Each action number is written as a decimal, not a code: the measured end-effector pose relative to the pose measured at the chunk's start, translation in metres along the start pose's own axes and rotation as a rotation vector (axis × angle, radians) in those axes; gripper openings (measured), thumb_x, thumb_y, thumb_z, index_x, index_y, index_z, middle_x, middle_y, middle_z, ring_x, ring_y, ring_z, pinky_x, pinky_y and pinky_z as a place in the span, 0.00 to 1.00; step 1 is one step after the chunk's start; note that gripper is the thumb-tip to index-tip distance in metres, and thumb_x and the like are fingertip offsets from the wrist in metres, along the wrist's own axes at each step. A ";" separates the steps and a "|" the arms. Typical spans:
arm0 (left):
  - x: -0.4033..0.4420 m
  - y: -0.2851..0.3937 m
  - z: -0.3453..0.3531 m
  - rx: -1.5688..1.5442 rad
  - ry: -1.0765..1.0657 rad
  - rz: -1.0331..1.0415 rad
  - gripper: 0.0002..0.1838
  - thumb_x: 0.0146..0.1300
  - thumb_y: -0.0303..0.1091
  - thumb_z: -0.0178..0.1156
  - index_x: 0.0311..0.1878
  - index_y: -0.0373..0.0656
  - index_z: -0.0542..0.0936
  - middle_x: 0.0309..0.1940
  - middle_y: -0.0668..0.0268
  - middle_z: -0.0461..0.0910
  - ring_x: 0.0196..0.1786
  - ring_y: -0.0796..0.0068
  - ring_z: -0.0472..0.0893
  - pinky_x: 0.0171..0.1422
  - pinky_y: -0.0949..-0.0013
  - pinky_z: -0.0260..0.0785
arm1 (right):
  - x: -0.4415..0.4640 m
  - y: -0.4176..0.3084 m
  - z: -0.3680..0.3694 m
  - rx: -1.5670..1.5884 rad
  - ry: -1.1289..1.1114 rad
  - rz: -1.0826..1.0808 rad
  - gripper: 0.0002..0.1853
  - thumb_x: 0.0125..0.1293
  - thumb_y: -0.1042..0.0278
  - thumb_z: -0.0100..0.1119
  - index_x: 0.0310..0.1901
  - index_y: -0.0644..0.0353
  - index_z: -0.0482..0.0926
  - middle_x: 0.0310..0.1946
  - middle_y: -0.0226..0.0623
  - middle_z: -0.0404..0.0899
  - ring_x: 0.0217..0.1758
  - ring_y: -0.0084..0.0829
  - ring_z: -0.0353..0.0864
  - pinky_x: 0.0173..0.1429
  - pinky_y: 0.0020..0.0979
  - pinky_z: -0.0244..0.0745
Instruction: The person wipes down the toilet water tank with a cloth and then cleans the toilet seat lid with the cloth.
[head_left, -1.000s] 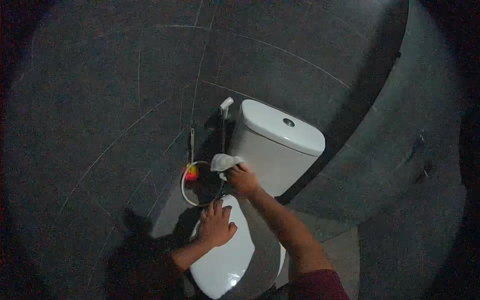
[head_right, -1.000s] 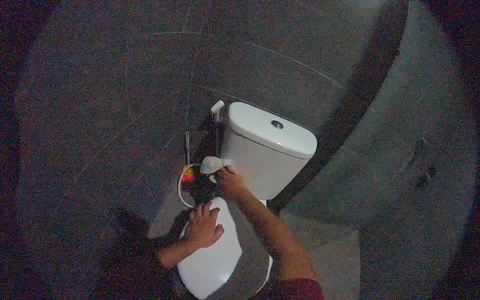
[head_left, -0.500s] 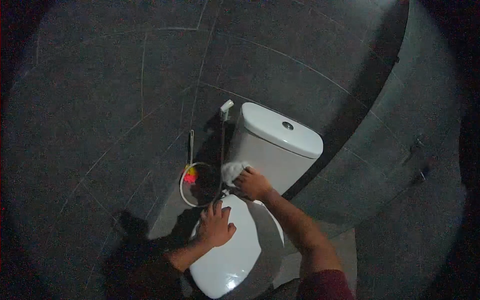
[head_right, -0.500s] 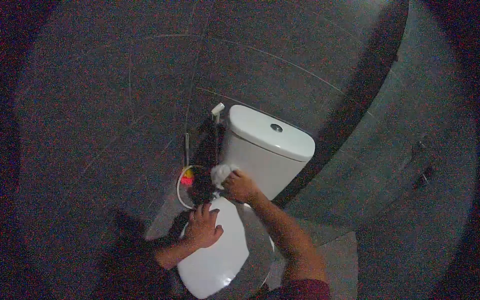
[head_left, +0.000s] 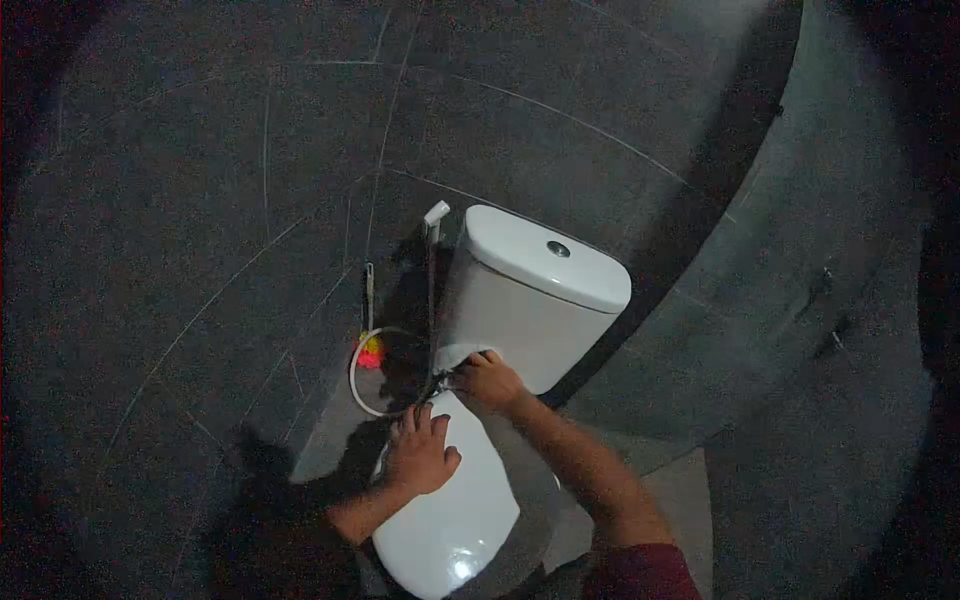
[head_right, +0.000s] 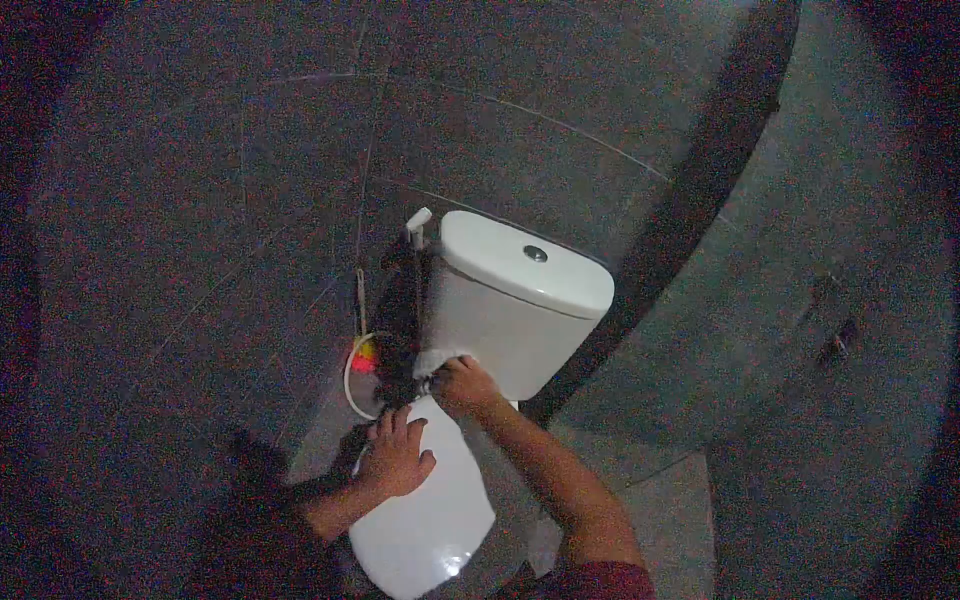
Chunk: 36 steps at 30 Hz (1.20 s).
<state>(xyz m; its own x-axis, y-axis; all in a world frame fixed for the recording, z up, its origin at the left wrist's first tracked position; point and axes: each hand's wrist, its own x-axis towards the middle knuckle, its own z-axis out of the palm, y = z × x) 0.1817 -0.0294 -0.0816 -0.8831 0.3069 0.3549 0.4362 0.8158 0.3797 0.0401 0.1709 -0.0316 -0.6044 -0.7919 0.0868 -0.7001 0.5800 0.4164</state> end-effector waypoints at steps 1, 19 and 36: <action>0.000 0.000 -0.002 -0.008 -0.019 -0.010 0.33 0.65 0.48 0.61 0.69 0.38 0.73 0.72 0.44 0.65 0.75 0.37 0.64 0.72 0.30 0.61 | -0.008 -0.001 -0.003 0.054 -0.046 0.049 0.19 0.68 0.56 0.61 0.59 0.46 0.87 0.62 0.25 0.84 0.66 0.35 0.74 0.66 0.41 0.67; -0.001 -0.005 0.010 0.025 0.026 0.027 0.34 0.64 0.48 0.63 0.69 0.39 0.72 0.72 0.44 0.65 0.75 0.36 0.64 0.70 0.26 0.61 | -0.044 -0.003 0.022 0.557 0.012 0.324 0.19 0.64 0.67 0.64 0.56 0.58 0.83 0.50 0.49 0.86 0.56 0.54 0.83 0.63 0.53 0.76; -0.003 -0.001 0.007 0.031 -0.029 0.005 0.36 0.66 0.48 0.62 0.72 0.38 0.71 0.74 0.44 0.62 0.76 0.37 0.63 0.75 0.28 0.57 | -0.083 0.020 0.087 0.997 0.133 0.403 0.19 0.65 0.73 0.60 0.57 0.59 0.84 0.44 0.58 0.87 0.48 0.61 0.87 0.54 0.57 0.82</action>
<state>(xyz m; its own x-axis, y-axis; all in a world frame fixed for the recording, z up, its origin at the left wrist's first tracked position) 0.1828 -0.0283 -0.0889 -0.8856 0.3248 0.3320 0.4356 0.8288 0.3513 0.0427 0.2646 -0.1088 -0.8551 -0.4882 0.1748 -0.4895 0.6487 -0.5828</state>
